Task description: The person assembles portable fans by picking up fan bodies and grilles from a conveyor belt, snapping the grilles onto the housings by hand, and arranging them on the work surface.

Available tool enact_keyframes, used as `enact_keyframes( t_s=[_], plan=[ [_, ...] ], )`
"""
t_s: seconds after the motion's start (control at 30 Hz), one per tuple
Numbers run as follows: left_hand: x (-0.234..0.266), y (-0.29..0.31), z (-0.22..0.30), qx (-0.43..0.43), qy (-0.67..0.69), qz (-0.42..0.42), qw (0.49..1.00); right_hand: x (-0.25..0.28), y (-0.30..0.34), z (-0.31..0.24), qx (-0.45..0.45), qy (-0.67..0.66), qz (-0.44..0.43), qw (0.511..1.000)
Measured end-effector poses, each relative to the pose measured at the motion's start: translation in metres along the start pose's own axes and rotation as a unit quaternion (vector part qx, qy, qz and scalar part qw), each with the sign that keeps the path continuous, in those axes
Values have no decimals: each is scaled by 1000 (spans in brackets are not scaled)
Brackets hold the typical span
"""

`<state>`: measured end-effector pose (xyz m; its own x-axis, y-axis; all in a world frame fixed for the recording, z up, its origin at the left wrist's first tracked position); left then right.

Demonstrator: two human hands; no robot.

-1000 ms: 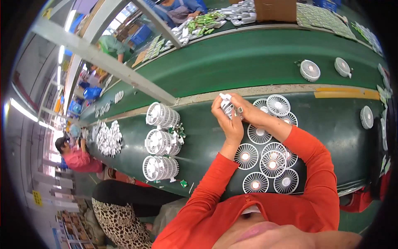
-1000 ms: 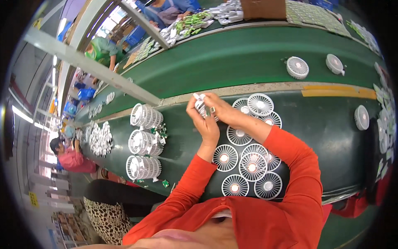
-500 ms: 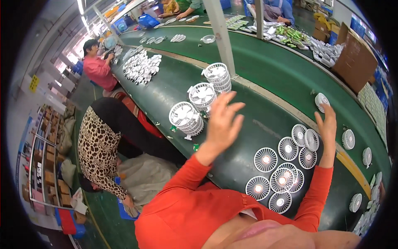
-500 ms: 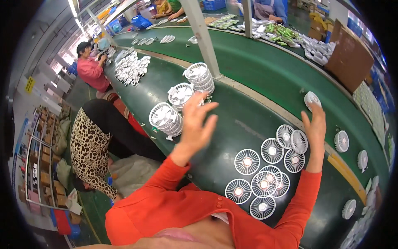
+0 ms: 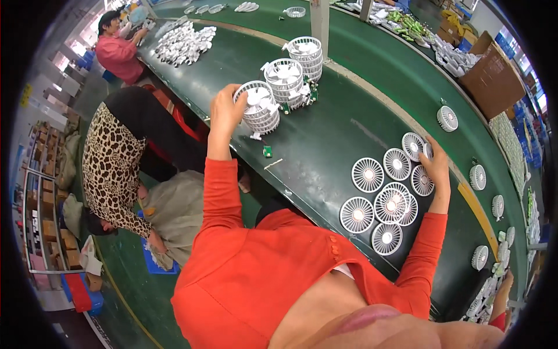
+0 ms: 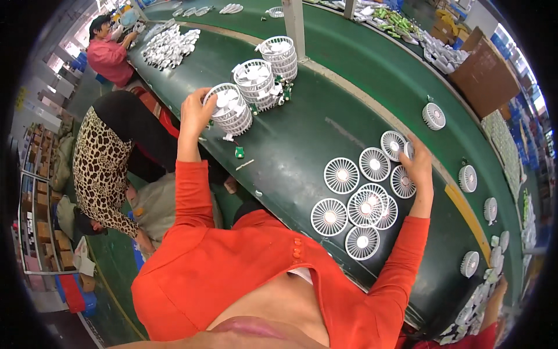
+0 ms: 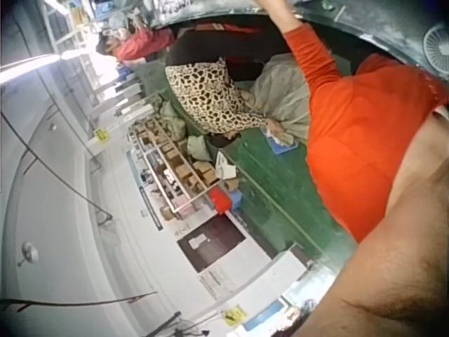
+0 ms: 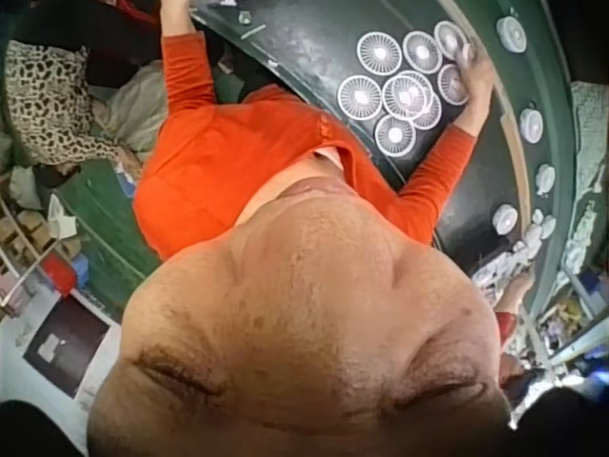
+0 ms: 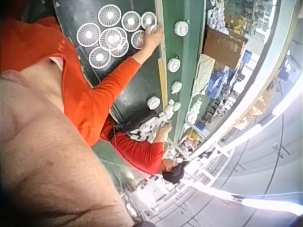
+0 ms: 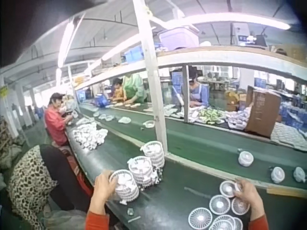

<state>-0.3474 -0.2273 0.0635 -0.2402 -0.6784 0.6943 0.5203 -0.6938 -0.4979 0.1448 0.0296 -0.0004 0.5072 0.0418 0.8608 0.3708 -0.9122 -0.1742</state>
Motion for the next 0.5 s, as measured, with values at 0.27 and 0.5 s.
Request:
enact_keyframes(
  t_s=[0.27, 0.5],
  plan=[
    [29, -8, 56, -47, -111, 91, 988, 46, 18, -23, -22, -47, 128, 990],
    [-63, -3, 148, -199, 270, 103, 937, 49, 28, -113, 38, -506, 52, 860]
  ],
)
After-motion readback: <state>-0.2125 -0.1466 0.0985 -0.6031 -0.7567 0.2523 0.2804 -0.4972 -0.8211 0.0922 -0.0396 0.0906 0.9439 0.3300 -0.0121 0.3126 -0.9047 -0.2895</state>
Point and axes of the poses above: each hand's wrist, its own y-axis away from the middle knuckle, its own x-axis out of the back of the hand, z = x × y, the point moved 6 cm from there along -y, towards the middle knuckle, and after that the axes turned 7 degrees about -x, right-handed, at the moved point
